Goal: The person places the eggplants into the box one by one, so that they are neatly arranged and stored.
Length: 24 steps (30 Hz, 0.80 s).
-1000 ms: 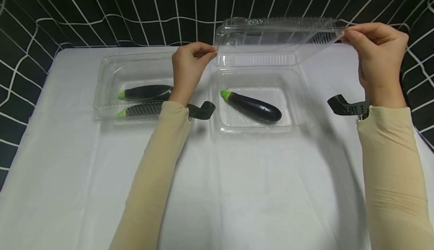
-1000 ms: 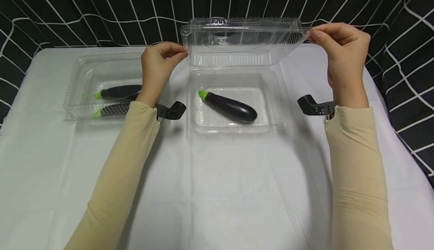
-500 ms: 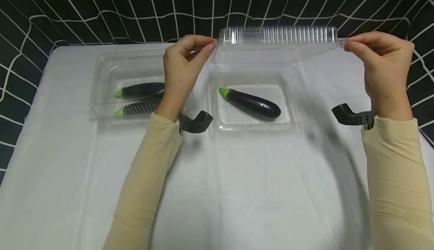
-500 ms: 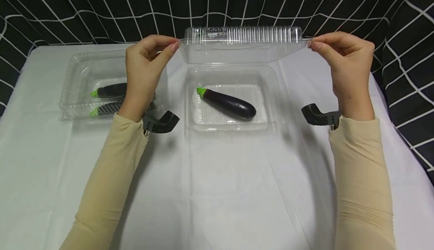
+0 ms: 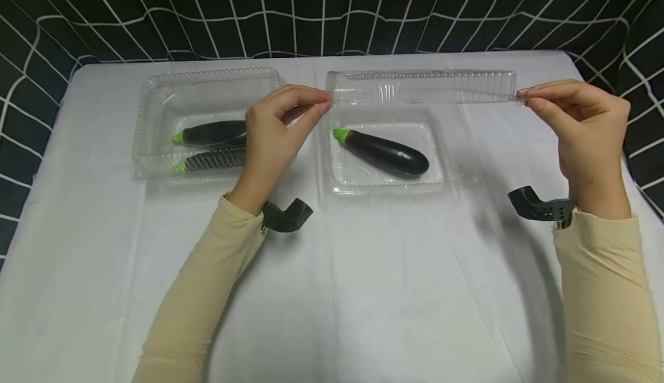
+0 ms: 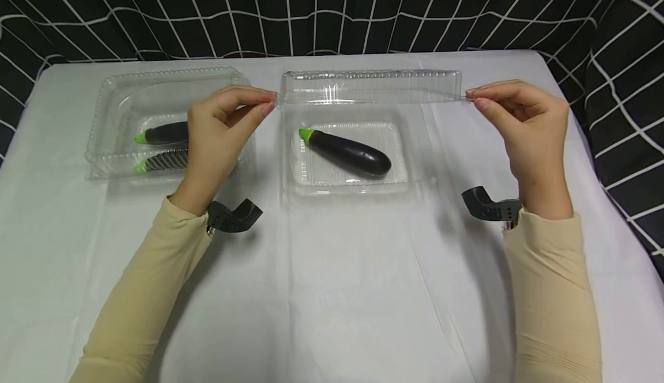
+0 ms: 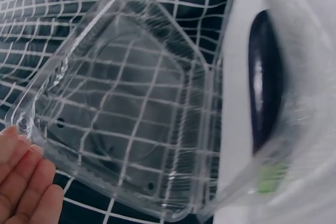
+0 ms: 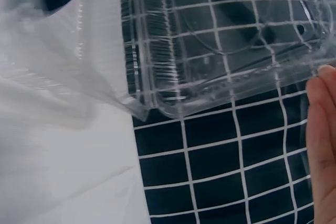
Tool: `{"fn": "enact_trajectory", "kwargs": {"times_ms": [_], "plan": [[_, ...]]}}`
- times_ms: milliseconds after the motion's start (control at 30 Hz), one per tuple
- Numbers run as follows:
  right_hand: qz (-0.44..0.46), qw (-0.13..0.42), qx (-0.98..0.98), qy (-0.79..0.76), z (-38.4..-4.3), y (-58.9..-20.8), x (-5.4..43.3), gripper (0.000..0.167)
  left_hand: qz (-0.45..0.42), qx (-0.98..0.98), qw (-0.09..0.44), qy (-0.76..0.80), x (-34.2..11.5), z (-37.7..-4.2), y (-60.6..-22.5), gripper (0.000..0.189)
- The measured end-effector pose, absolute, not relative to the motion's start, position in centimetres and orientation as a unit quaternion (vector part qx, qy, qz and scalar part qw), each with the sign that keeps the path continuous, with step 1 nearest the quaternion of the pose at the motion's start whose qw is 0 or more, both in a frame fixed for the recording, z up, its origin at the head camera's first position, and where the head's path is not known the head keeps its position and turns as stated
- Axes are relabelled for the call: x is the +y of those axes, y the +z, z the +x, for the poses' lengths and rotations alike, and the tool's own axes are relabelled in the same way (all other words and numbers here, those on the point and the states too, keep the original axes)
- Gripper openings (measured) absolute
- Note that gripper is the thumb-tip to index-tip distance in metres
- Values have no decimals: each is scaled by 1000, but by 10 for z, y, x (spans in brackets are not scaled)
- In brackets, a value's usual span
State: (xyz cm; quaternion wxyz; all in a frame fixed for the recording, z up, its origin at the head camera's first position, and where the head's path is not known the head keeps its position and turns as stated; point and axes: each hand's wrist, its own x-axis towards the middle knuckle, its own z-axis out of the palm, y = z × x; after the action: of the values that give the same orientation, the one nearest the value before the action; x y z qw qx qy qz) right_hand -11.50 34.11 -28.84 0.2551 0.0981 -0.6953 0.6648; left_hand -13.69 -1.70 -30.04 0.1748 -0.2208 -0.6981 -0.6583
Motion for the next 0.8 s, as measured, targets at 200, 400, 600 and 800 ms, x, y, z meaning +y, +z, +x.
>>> {"fn": "enact_trajectory", "kwargs": {"times_ms": [200,400,600,800], "plan": [[106,276,-683,668,-106,-298,338,19,-236,-692,171,-661,-17,-126,-312,12],[95,280,-691,660,-96,-307,338,19,-237,-692,165,-661,-16,-119,-318,12],[106,291,-665,680,-91,-317,337,17,-246,-700,166,-650,-16,-112,-323,11],[99,298,-637,704,-85,-327,335,16,-242,-715,158,-636,-17,-102,-330,11]]}}
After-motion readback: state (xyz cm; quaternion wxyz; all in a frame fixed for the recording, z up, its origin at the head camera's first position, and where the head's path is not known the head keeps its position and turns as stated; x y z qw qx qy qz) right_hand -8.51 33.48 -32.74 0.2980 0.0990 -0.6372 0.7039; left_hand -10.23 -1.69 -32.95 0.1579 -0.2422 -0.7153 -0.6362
